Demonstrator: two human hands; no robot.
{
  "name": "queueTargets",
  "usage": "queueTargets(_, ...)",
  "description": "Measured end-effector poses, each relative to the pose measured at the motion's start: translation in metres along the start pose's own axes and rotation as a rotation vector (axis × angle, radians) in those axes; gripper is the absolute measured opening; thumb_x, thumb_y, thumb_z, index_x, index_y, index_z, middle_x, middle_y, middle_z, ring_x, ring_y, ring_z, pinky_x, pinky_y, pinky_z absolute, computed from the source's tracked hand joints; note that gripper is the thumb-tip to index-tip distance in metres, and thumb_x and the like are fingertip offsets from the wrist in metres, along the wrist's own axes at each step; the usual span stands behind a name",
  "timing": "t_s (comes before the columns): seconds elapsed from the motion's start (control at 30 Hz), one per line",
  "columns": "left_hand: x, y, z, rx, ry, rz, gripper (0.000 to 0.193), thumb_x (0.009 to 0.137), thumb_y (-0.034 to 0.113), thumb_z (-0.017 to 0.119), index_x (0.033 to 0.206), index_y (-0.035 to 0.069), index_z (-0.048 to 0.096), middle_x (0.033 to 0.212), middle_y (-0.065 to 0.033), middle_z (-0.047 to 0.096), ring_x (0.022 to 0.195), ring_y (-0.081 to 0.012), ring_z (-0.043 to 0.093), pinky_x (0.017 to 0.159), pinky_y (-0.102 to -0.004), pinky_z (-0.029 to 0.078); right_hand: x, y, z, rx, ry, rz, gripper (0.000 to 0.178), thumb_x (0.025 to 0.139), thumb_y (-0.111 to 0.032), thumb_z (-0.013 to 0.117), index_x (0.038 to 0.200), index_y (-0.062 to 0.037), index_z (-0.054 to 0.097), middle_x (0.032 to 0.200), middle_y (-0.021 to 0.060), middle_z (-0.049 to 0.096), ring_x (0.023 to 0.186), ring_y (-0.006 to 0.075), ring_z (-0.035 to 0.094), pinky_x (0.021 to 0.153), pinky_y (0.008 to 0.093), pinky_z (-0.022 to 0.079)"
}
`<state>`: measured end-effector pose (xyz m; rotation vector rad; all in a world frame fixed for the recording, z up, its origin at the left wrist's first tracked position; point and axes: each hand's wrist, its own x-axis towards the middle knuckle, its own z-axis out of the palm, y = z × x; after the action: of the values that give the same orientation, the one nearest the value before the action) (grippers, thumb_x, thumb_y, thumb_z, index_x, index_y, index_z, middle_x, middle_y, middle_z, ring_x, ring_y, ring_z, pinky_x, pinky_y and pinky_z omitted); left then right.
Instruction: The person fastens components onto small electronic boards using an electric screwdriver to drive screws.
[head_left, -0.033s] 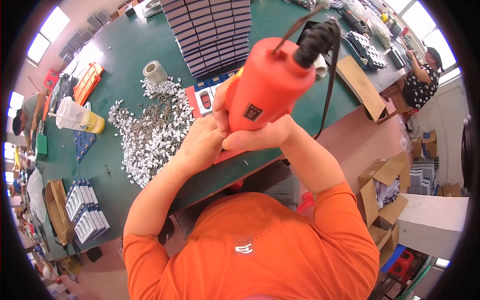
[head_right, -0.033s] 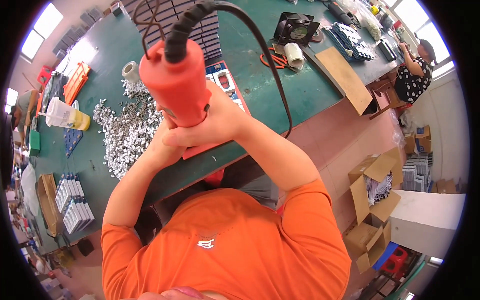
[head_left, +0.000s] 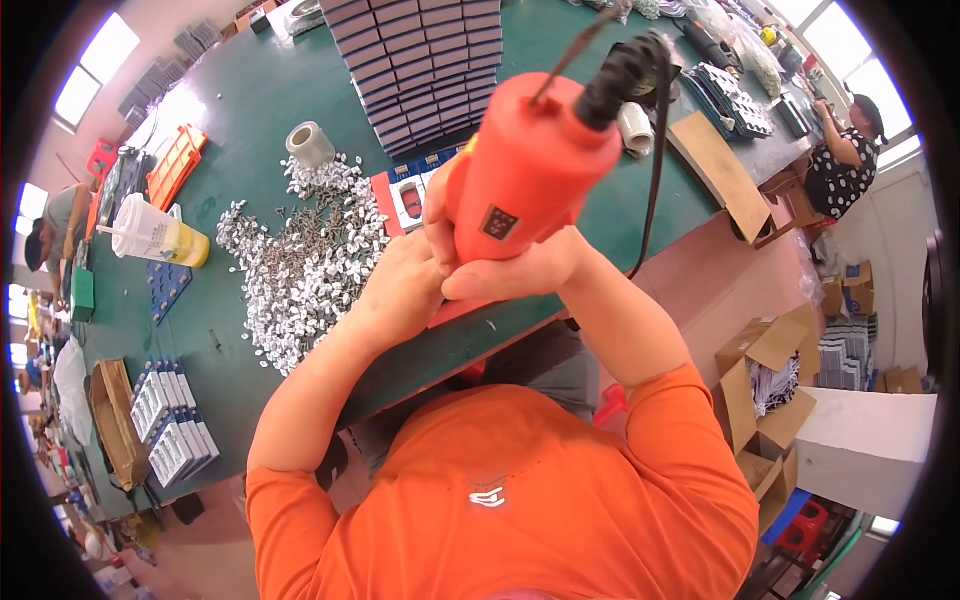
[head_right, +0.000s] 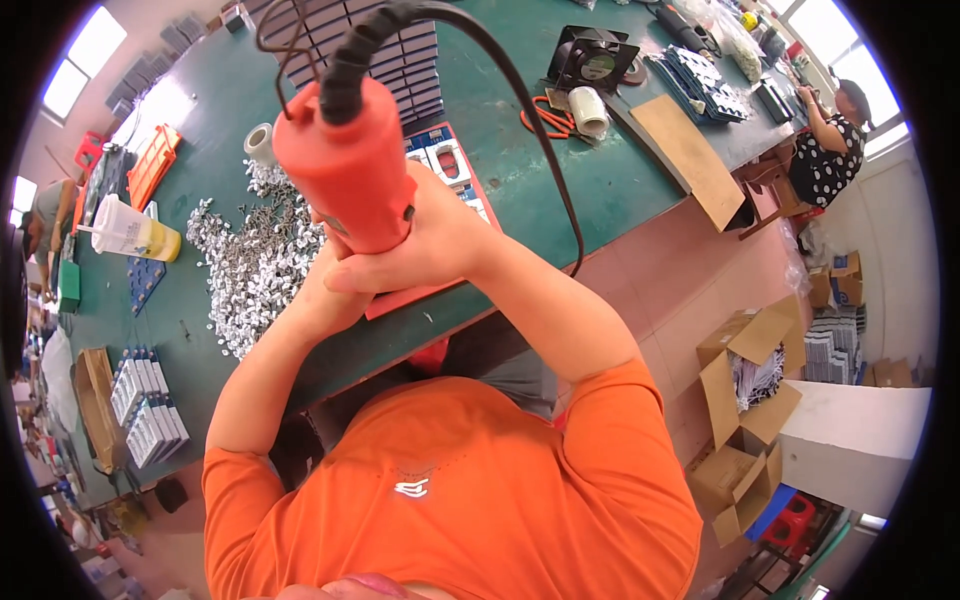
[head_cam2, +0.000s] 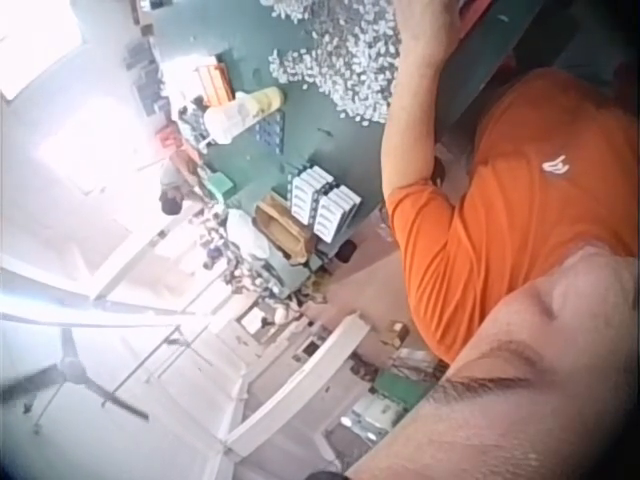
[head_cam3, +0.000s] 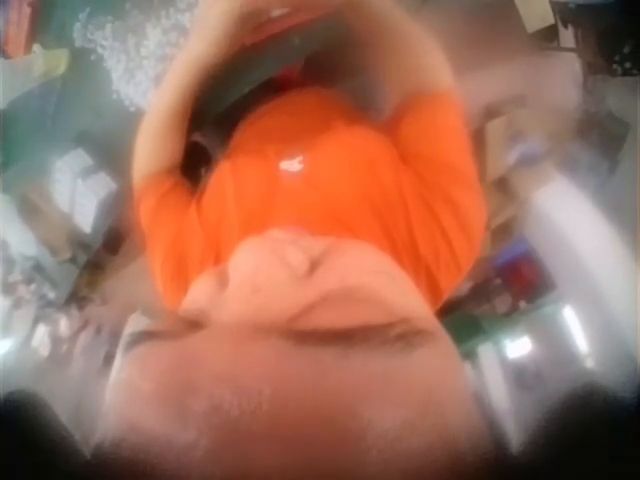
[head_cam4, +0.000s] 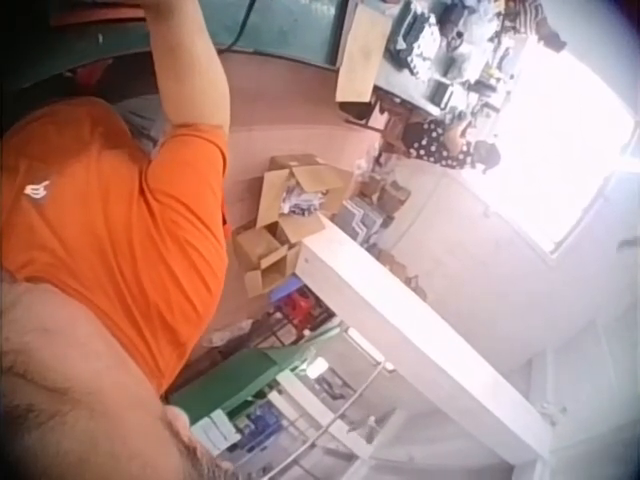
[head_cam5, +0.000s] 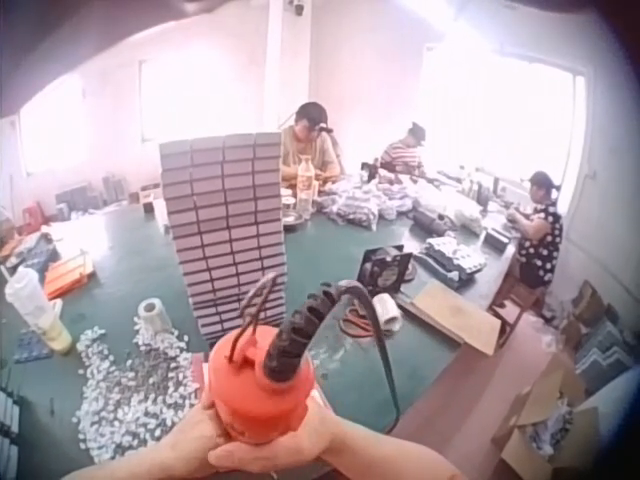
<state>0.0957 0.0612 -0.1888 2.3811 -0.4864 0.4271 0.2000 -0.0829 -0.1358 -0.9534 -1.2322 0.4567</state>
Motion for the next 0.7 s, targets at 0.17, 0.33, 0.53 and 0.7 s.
queueTargets(0.17,0.005,0.012,-0.006,-0.024,-0.015,-0.085,0.028,0.076,0.007,0.059,0.103,0.005,0.063,0.102,-0.0162,0.061,0.093,-0.0372,0.06,0.074,-0.0451,0.05,0.0,0.004,0.002,0.016,-0.036,0.071,0.047,0.065,-0.006,0.082,0.103,-0.0011,0.055,0.079,0.0065,0.06,0.065,0.0138,0.057,0.059,0.028,0.047)
queueTargets(0.33,0.006,0.015,-0.007,-0.033,-0.023,-0.105,0.03,0.075,0.005,0.058,0.105,0.004,0.064,0.104,-0.0167,0.061,0.094,-0.0369,0.06,0.074,-0.0449,0.051,0.002,0.007,0.002,0.093,-0.049,0.086,0.048,0.065,-0.006,0.082,0.104,-0.0016,0.055,0.079,0.0065,0.06,0.066,0.0137,0.057,0.06,0.0285,0.046)
queueTargets(0.53,-0.001,0.012,-0.013,-0.038,-0.096,-0.19,0.024,0.076,0.003,0.06,0.099,0.004,0.065,0.104,-0.0157,0.061,0.096,-0.0363,0.059,0.077,-0.0433,0.05,-0.001,-0.001,0.005,0.15,-0.009,0.155,0.048,0.061,-0.009,0.082,0.104,-0.0048,0.06,0.085,0.0012,0.063,0.078,0.0091,0.059,0.074,0.0263,0.049)
queueTargets(0.7,-0.041,-0.006,-0.062,0.073,0.266,-0.264,0.016,0.078,-0.002,0.068,0.093,0.003,0.066,0.094,-0.0114,0.061,0.088,-0.0301,0.059,0.076,-0.0379,0.049,-0.02,-0.021,-0.017,0.264,0.052,0.001,0.063,0.069,-0.017,0.082,0.119,0.0004,0.049,0.082,0.0093,0.06,0.074,0.0199,0.063,0.066,0.0307,0.054)
